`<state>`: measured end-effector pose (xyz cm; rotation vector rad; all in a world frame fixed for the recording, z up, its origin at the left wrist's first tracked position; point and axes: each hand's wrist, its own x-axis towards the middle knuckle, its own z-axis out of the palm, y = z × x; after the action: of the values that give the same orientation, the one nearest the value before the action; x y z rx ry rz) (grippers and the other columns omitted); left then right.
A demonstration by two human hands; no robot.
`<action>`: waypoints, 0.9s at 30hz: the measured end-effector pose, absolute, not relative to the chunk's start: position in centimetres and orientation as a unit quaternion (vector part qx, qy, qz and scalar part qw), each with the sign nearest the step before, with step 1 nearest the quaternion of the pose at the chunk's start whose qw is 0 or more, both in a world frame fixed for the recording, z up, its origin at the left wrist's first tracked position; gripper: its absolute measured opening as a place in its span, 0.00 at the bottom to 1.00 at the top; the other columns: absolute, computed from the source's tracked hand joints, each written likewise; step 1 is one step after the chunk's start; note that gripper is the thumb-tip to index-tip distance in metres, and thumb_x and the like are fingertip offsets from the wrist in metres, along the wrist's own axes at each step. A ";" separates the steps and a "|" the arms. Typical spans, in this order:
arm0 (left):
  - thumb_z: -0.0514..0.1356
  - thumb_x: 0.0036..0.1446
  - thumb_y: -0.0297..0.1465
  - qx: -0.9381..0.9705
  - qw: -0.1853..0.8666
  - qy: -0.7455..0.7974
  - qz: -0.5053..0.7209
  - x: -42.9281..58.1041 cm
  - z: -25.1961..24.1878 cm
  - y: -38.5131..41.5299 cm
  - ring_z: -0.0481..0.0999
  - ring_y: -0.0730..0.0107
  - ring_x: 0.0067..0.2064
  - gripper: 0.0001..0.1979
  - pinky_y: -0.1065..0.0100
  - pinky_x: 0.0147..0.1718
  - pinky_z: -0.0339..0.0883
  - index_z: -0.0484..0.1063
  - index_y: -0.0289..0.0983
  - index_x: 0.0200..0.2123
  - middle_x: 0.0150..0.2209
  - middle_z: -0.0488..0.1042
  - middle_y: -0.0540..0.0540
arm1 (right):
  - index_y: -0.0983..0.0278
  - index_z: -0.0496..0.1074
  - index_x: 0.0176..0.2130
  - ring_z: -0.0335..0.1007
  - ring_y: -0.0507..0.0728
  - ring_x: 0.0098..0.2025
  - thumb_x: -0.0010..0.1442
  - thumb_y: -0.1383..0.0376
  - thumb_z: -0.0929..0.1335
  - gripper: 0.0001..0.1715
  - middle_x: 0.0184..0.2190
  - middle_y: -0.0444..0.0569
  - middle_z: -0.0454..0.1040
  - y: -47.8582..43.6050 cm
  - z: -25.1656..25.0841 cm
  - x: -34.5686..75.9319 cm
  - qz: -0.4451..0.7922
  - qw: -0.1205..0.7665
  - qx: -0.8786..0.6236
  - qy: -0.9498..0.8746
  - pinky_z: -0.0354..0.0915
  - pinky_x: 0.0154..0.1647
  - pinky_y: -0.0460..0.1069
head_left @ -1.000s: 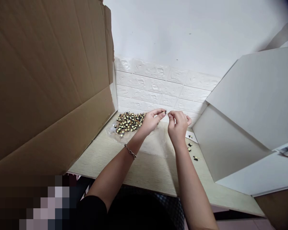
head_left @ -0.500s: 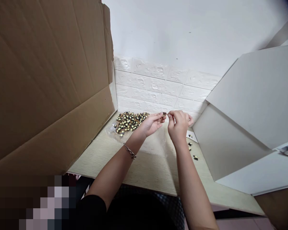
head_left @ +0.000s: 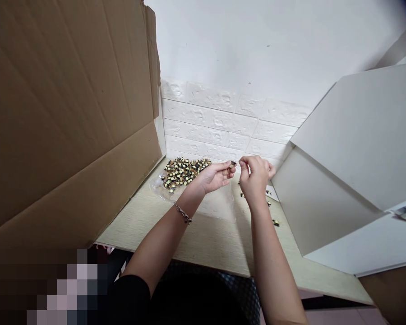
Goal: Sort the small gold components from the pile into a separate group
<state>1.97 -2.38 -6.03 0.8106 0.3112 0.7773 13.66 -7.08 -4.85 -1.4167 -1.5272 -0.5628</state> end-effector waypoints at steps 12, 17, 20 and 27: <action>0.59 0.48 0.32 0.379 0.845 0.142 0.349 1.6 -6.3 -2.0 0.68 0.77 0.28 0.06 0.72 0.31 0.57 0.68 0.34 0.26 0.25 0.70 0.51 | 0.60 0.66 0.29 0.61 0.54 0.37 0.55 0.65 0.58 0.09 0.30 0.43 0.70 -7.0 -4.8 13.7 -0.195 0.479 -0.565 -0.643 0.44 0.44 0.53; 0.58 0.48 0.32 0.368 0.868 0.116 0.313 1.2 -6.5 -1.8 0.69 0.76 0.28 0.07 0.71 0.30 0.58 0.68 0.33 0.28 0.24 0.69 0.50 | 0.60 0.66 0.28 0.62 0.53 0.38 0.55 0.64 0.59 0.09 0.30 0.43 0.70 -7.0 -4.7 13.7 -0.152 0.489 -0.548 -0.661 0.45 0.44 0.52; 0.58 0.48 0.32 0.360 0.879 0.106 0.295 1.1 -6.6 -1.7 0.69 0.75 0.28 0.07 0.70 0.31 0.59 0.68 0.33 0.29 0.23 0.69 0.50 | 0.60 0.66 0.28 0.62 0.53 0.38 0.55 0.64 0.59 0.09 0.30 0.42 0.70 -7.0 -4.7 13.6 -0.141 0.492 -0.546 -0.663 0.45 0.45 0.52; 0.57 0.50 0.32 0.362 0.880 0.097 0.291 1.0 -6.4 -1.9 0.68 0.76 0.28 0.07 0.70 0.32 0.59 0.68 0.33 0.28 0.23 0.68 0.51 | 0.61 0.66 0.27 0.63 0.54 0.38 0.55 0.63 0.59 0.10 0.30 0.43 0.70 -6.9 -4.7 13.6 -0.126 0.492 -0.543 -0.668 0.47 0.46 0.53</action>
<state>1.05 -1.89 -6.41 0.7542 0.2015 0.6059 13.61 -6.93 -4.69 -1.3190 -1.6224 -0.3061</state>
